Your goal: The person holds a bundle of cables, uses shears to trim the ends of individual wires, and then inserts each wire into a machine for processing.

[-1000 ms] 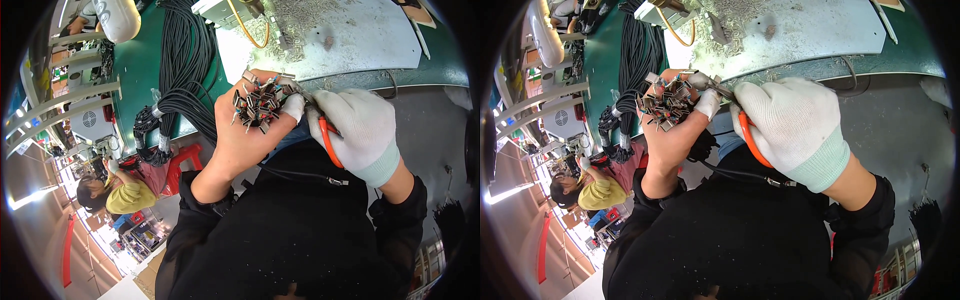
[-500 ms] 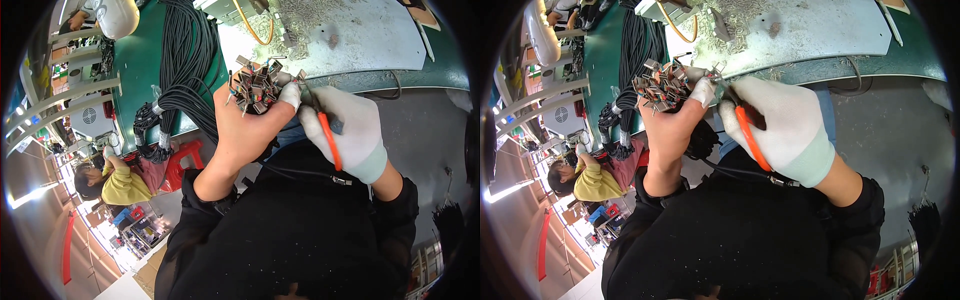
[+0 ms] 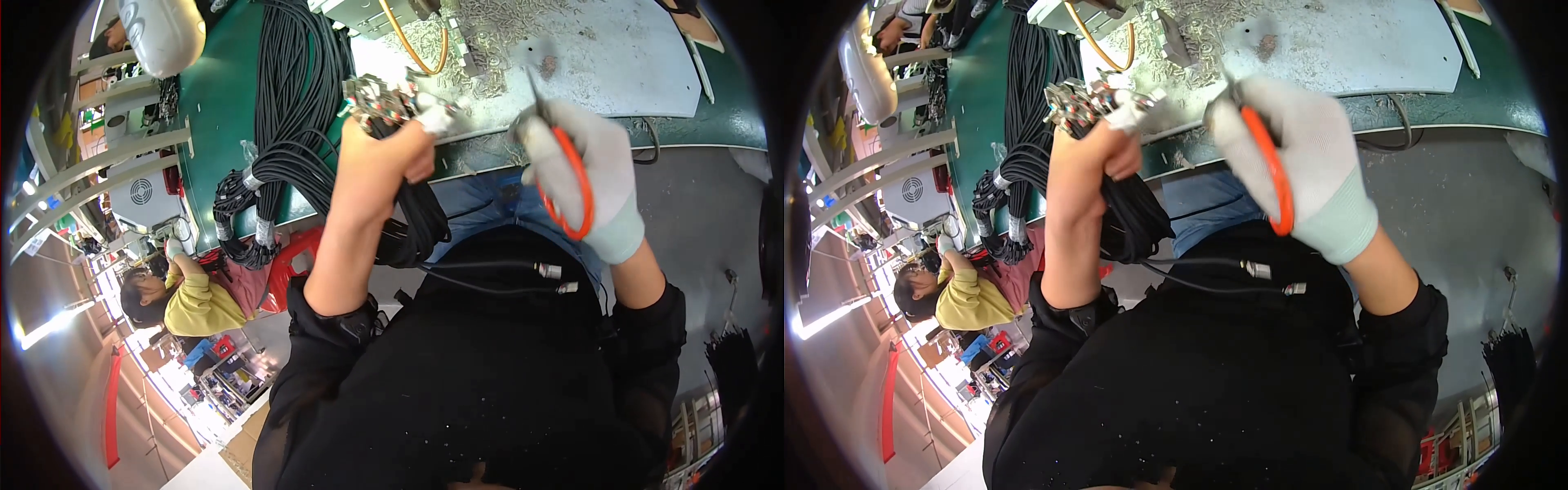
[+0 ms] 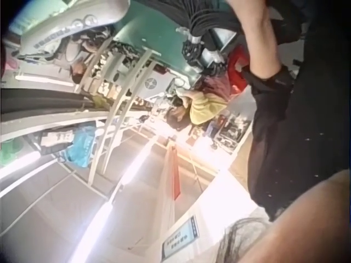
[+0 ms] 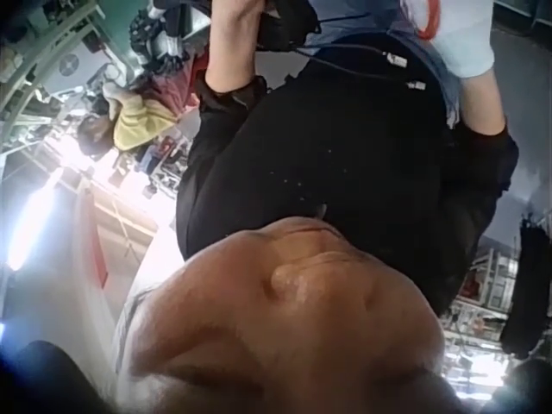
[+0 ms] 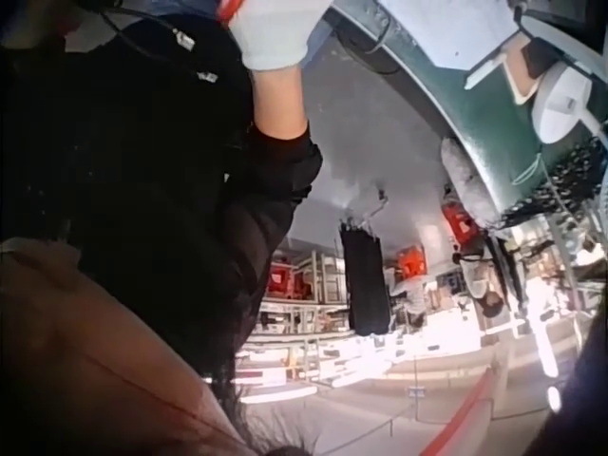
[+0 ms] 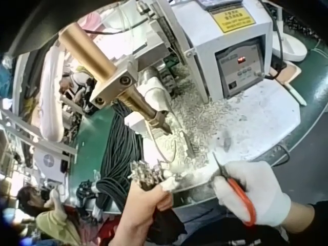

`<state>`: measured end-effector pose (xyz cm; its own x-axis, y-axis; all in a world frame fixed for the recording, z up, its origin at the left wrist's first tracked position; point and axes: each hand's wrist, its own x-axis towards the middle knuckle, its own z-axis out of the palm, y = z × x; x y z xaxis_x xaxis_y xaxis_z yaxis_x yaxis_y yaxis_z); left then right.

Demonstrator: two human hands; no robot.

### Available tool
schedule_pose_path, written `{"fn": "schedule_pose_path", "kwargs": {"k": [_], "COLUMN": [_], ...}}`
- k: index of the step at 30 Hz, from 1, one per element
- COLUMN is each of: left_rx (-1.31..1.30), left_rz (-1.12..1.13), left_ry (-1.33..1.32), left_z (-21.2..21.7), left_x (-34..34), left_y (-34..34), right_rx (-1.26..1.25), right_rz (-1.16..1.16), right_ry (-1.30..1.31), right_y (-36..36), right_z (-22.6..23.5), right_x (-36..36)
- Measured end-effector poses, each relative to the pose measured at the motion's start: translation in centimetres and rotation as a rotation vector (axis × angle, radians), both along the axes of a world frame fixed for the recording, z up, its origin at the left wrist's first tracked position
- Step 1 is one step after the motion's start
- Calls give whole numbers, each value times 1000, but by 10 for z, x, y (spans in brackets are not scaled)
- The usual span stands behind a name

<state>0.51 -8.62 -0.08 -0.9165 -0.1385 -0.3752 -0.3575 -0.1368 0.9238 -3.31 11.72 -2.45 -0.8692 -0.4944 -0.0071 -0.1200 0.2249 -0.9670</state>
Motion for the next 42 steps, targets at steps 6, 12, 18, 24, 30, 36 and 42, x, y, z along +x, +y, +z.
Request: {"fn": "schedule_pose_path", "kwargs": {"k": [6, 12, 18, 24, 30, 36, 42], "left_rx": [248, 284, 203, 139, 25, -58, -34], "left_rz": [-69, -184, -217, -259, -257, -247, -279], "left_ry": [-8, -12, -16, -37, 43, 101, 155], "left_z": [-23, -25, -25, -23, -18, -16, -17], "left_x": [-45, -70, -78, -83, -80, -79, -80], "left_y": [-26, -31, -34, -42, -39, -38, -37], "right_rx": [-97, -58, -126, 69, 52, -30, -24], "right_rz": [64, 78, 174, 215, 211, 186, 151], "right_ry": [-182, -287, -218, -422, -535, -256, -361], "right_y": [-15, -33, -36, -39, -41, -43, -44], "right_z": [9, 13, 7, 24, 28, -1, 0], "right_x": [-54, -83, -93, -108, -107, -97, -97]}}
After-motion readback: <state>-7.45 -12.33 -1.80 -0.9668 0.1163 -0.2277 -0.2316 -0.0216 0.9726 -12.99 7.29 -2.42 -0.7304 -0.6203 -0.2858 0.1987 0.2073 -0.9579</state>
